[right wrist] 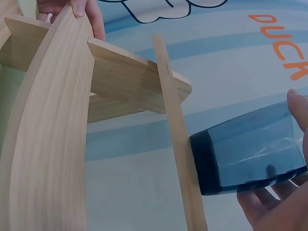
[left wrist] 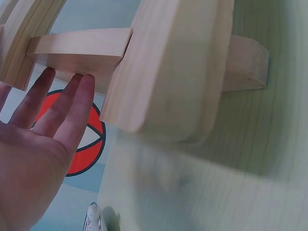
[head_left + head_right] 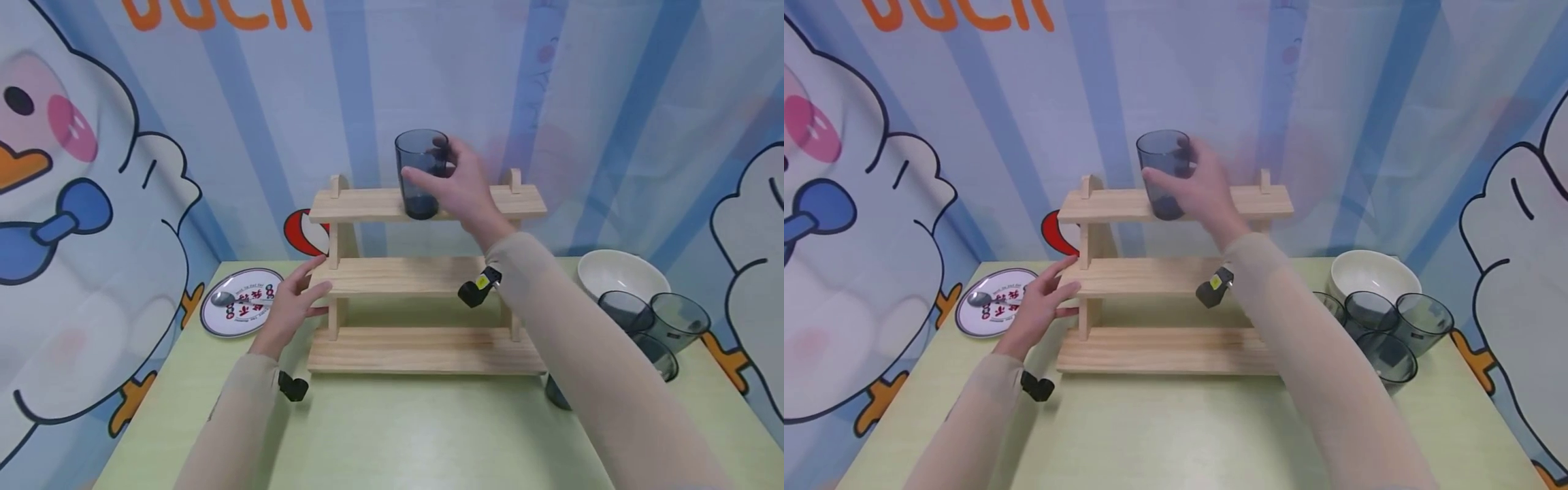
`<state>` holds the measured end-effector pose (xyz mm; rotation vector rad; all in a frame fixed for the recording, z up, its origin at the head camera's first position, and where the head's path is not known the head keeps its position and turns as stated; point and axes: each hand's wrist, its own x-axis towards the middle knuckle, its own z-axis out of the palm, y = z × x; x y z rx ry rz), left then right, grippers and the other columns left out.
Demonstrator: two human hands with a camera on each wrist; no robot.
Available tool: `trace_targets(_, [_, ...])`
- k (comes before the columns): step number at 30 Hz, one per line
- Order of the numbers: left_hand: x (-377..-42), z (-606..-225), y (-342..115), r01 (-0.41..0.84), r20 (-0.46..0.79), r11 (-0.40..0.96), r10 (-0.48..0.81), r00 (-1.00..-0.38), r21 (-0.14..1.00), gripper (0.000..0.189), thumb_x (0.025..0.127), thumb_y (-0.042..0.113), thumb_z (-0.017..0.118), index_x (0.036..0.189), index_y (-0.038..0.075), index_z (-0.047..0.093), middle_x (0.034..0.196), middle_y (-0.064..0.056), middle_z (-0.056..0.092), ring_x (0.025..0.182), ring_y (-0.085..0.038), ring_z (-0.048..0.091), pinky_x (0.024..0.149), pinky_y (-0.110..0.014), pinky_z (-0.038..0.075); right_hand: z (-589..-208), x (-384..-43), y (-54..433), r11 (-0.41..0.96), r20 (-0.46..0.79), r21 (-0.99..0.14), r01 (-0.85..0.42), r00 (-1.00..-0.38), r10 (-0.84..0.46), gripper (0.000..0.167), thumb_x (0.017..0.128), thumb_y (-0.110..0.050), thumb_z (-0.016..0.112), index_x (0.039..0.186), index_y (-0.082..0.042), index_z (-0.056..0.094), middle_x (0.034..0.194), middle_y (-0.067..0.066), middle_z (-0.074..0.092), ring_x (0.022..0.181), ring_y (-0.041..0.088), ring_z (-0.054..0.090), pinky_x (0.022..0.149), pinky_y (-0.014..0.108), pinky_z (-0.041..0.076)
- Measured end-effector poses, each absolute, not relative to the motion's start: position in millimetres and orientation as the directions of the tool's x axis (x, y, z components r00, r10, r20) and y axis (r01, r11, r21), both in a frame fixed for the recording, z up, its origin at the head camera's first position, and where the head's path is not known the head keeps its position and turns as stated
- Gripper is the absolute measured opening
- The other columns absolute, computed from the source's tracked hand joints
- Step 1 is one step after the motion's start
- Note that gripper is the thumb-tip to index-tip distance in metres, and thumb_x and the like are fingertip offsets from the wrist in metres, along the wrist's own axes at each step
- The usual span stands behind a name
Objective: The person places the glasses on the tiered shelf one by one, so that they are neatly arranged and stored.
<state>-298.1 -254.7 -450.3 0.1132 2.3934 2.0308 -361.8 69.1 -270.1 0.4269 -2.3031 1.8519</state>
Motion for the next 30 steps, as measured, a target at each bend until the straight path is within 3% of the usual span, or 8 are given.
trace_targets(6, [-296,-450,-254,0.057,0.049,0.153,0.055,-0.997,0.987,0.063,0.101,0.032,0.073,0.159,0.031,0.047,0.156,-0.015,0.05,0.133,-0.041,0.058,0.092,-0.053,0.061,-275,-364,62,0.274,0.262,-0.922,-0.272,-0.962,-0.071,0.086,0.087,-0.04,0.087,0.156,-0.015,0.042,0.15,0.006,0.053,0.139,0.022,0.052,0.111,0.038,0.051])
trace_targets(14, [-295,-447,-253,0.06,0.051,0.164,0.057,-0.997,0.985,0.065,0.101,0.032,0.073,0.16,0.029,0.046,0.156,-0.016,0.049,0.133,-0.042,0.058,0.092,-0.054,0.06,-282,-369,54,0.204,0.258,-0.94,-0.274,-0.961,-0.102,0.076,0.093,-0.029,0.083,0.154,-0.01,0.042,0.152,0.011,0.053,0.138,0.029,0.055,0.109,0.037,0.053])
trace_targets(30, [-297,-448,-252,0.058,0.05,0.145,0.063,-0.997,0.988,0.065,0.102,0.03,0.072,0.161,0.025,0.044,0.155,-0.017,0.051,0.133,-0.041,0.058,0.093,-0.054,0.06,-285,-367,39,0.28,0.213,-0.925,-0.259,-0.96,-0.184,0.089,0.102,-0.04,0.069,0.17,-0.023,0.015,0.168,0.008,0.037,0.151,0.028,0.043,0.117,0.037,0.046])
